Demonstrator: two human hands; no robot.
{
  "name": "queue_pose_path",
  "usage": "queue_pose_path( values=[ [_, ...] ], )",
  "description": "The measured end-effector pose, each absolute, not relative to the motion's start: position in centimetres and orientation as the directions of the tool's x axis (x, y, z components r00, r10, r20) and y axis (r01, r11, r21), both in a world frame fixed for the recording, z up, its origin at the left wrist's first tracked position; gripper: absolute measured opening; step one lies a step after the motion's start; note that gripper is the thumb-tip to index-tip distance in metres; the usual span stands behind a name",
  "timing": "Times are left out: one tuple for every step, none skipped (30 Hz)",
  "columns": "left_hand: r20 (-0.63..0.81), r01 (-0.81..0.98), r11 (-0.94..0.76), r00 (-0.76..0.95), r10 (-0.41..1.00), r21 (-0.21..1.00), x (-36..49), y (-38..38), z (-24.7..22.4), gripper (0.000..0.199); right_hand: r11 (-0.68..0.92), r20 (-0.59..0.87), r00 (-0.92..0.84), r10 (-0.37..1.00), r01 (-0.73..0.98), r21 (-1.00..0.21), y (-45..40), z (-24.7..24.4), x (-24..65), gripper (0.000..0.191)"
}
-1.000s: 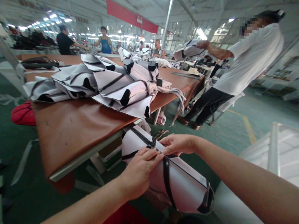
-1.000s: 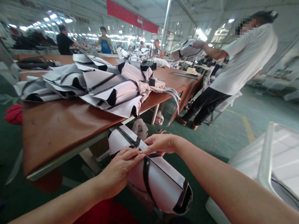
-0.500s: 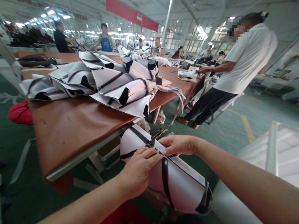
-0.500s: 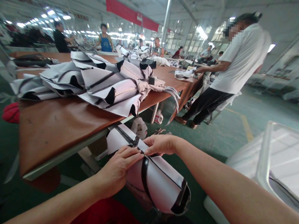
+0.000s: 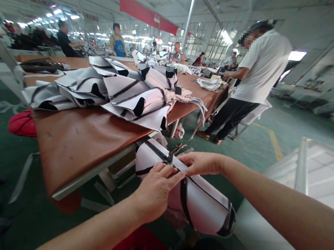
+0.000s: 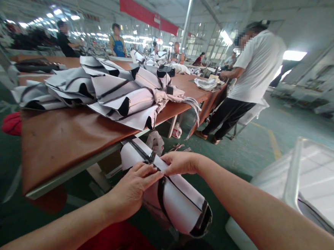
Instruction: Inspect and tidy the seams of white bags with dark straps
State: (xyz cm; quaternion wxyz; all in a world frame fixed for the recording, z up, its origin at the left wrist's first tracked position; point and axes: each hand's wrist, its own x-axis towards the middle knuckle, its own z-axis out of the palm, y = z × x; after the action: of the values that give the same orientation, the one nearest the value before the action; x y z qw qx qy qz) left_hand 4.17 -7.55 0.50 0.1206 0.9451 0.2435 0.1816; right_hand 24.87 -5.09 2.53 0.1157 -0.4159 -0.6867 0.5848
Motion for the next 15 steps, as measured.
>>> queue_pose_path(
  values=[
    [0.287,0.416,-0.859,0.820,0.496,0.298,4.1,-7.6,0.5,0.052,-0.079,-0.326,-0.640,0.696,0.383,-0.920,-5.1,2.2,25.0,0.034],
    [0.289,0.413,-0.868,0.826,0.485,0.276,4.0,-7.6,0.5,0.051,-0.124,-0.327,-0.647,0.689,0.338,-0.933,-5.1,1.9,25.2,0.036],
    [0.289,0.405,-0.879,0.835,0.468,0.251,3.9,-7.6,0.4,0.051,-0.168,-0.331,-0.645,0.689,0.302,-0.938,-5.1,1.5,25.4,0.037],
    [0.288,0.394,-0.891,0.847,0.447,0.223,3.8,-7.6,0.4,0.051,-0.208,-0.342,-0.631,0.697,0.278,-0.938,-5.2,1.2,25.6,0.038],
    [0.285,0.381,-0.904,0.859,0.424,0.195,3.6,-7.6,0.4,0.053,-0.242,-0.355,-0.612,0.706,0.262,-0.934,-5.2,1.0,25.8,0.038],
    [0.284,0.368,-0.914,0.870,0.402,0.169,3.5,-7.6,0.4,0.053,-0.269,-0.366,-0.597,0.714,0.249,-0.931,-5.3,0.8,25.9,0.038],
    [0.284,0.357,-0.923,0.878,0.385,0.147,3.3,-7.5,0.3,0.054,-0.285,-0.371,-0.588,0.719,0.237,-0.929,-5.3,0.7,25.9,0.037],
    [0.285,0.347,-0.929,0.884,0.371,0.131,3.2,-7.5,0.3,0.054,-0.292,-0.369,-0.588,0.720,0.225,-0.929,-5.4,0.7,26.0,0.036],
    [0.287,0.342,-0.932,0.887,0.362,0.121,3.2,-7.5,0.4,0.054,-0.290,-0.362,-0.595,0.718,0.216,-0.932,-5.4,0.7,25.9,0.035],
    [0.289,0.340,-0.933,0.888,0.359,0.116,3.1,-7.4,0.4,0.054,-0.280,-0.350,-0.606,0.714,0.211,-0.937,-5.5,0.7,25.9,0.033],
    [0.290,0.340,-0.934,0.887,0.358,0.114,3.1,-7.4,0.3,0.053,-0.264,-0.336,-0.616,0.713,0.209,-0.942,-5.5,0.7,25.7,0.032],
    [0.290,0.341,-0.933,0.887,0.359,0.112,3.1,-7.4,0.3,0.053,-0.246,-0.322,-0.620,0.715,0.209,-0.947,-5.6,0.8,25.6,0.032],
    [0.289,0.342,-0.934,0.888,0.358,0.109,3.1,-7.5,0.3,0.053,-0.226,-0.308,-0.617,0.724,0.209,-0.951,-5.7,0.8,25.4,0.033],
    [0.292,0.343,-0.934,0.887,0.358,0.103,3.1,-7.5,0.2,0.052,-0.208,-0.294,-0.610,0.736,0.210,-0.955,-5.7,0.8,25.2,0.033],
    [0.296,0.349,-0.932,0.884,0.361,0.093,3.1,-7.5,0.1,0.051,-0.195,-0.284,-0.601,0.748,0.209,-0.958,-5.8,0.7,25.1,0.034]
  ],
)
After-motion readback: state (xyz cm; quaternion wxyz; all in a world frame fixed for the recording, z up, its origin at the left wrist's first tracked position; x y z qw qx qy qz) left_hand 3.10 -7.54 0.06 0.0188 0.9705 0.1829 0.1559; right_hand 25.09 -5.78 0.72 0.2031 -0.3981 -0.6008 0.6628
